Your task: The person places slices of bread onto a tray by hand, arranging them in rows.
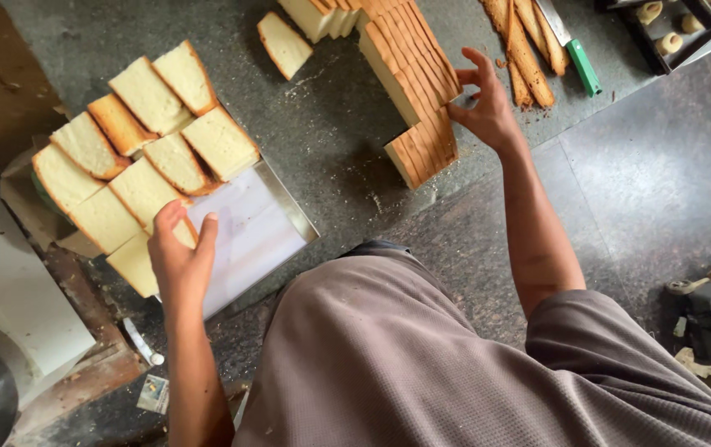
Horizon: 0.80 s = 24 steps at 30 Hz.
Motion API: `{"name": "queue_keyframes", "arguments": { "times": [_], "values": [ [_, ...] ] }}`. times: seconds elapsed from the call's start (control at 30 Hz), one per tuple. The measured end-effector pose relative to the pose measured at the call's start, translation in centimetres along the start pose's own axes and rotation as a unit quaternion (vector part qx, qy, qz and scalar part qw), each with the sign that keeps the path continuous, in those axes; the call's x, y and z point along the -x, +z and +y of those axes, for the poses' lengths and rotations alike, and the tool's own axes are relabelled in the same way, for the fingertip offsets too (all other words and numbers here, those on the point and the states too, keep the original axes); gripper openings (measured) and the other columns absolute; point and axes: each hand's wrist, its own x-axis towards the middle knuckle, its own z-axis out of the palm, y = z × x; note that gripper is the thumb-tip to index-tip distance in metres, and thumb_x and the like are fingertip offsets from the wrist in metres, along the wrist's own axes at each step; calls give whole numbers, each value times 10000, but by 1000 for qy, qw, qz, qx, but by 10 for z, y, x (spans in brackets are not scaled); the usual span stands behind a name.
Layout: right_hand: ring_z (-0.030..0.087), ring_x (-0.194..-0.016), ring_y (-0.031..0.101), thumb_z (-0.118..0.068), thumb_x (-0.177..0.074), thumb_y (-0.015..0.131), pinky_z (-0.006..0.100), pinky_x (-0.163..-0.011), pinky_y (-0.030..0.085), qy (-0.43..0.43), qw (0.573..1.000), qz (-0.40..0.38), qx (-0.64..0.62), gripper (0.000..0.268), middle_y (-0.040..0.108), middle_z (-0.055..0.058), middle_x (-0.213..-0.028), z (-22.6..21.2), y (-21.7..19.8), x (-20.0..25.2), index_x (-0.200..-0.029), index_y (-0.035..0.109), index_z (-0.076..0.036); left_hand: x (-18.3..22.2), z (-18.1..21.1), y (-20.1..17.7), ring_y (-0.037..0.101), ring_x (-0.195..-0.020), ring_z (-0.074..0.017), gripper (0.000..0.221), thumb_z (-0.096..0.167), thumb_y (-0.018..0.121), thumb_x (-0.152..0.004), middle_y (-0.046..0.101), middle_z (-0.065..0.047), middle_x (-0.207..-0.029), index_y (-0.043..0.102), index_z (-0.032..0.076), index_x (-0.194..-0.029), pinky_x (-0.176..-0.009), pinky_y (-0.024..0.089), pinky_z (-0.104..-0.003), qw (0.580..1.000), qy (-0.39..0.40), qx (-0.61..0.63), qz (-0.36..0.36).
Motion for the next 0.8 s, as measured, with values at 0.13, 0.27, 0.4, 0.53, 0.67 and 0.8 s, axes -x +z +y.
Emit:
{"name": "queue_keyframes", "arguments": {
  "times": [0.13, 0.27, 0.4, 0.53, 0.67, 0.8],
  "values": [
    [361, -1306, 578, -6, -819, 848, 516, -983, 566, -57, 997, -33, -26, 1000, 604, 247, -1404, -1, 0, -3, -1619, 256, -95, 5, 17, 1, 534, -1302, -364, 618, 349, 774, -924, 624, -185, -1376, 551, 46, -1414, -1101, 400, -474, 998, -56, -8, 3],
    [331, -1264, 633, -37, -873, 779, 494, -967, 630, 0, 998, -40, -38, 938, 627, 225, -1381, -5, 0, -13, -1638, 243, -120, 4, 24, 1, 530, -1314, -362, 620, 360, 769, -925, 621, -184, -1375, 548, 51, -1415, -1103, 398, -471, 998, -64, -12, 5],
    [348, -1296, 625, -39, -887, 773, 532, -996, 592, 34, 998, -26, -55, 938, 611, 231, -1423, -9, -12, -14, -1651, 237, -134, 4, 19, -5, 550, -1294, -334, 613, 331, 773, -921, 602, -194, -1379, 535, 49, -1410, -1024, 466, -450, 997, -60, 39, -1],
    [405, -1270, 545, -5, -711, 868, 559, -1064, 491, -6, 995, -95, 12, 1143, 528, 296, -1397, -23, -13, -21, -1605, 162, -99, 4, 6, -9, 589, -1314, -310, 560, 270, 783, -971, 630, -223, -1375, 542, 24, -1412, -1103, 459, -442, 997, 8, 75, 14],
    [380, -1253, 546, -57, -741, 916, 522, -1020, 515, 19, 995, -96, 20, 1118, 528, 280, -1398, -14, -7, -32, -1601, 204, -108, 8, -3, -21, 607, -1294, -307, 552, 262, 776, -958, 648, -204, -1364, 554, 27, -1405, -1049, 458, -444, 995, -3, 101, 23],
    [277, -1143, 637, -128, -839, 834, 397, -898, 616, 130, 987, -50, -85, 932, 577, 198, -1345, 9, -6, -42, -1610, 311, -103, 10, -19, -39, 653, -1272, -268, 487, 259, 755, -1003, 687, -173, -1332, 559, 29, -1385, -1045, 491, -411, 980, -1, 192, 47]
  ]
}}
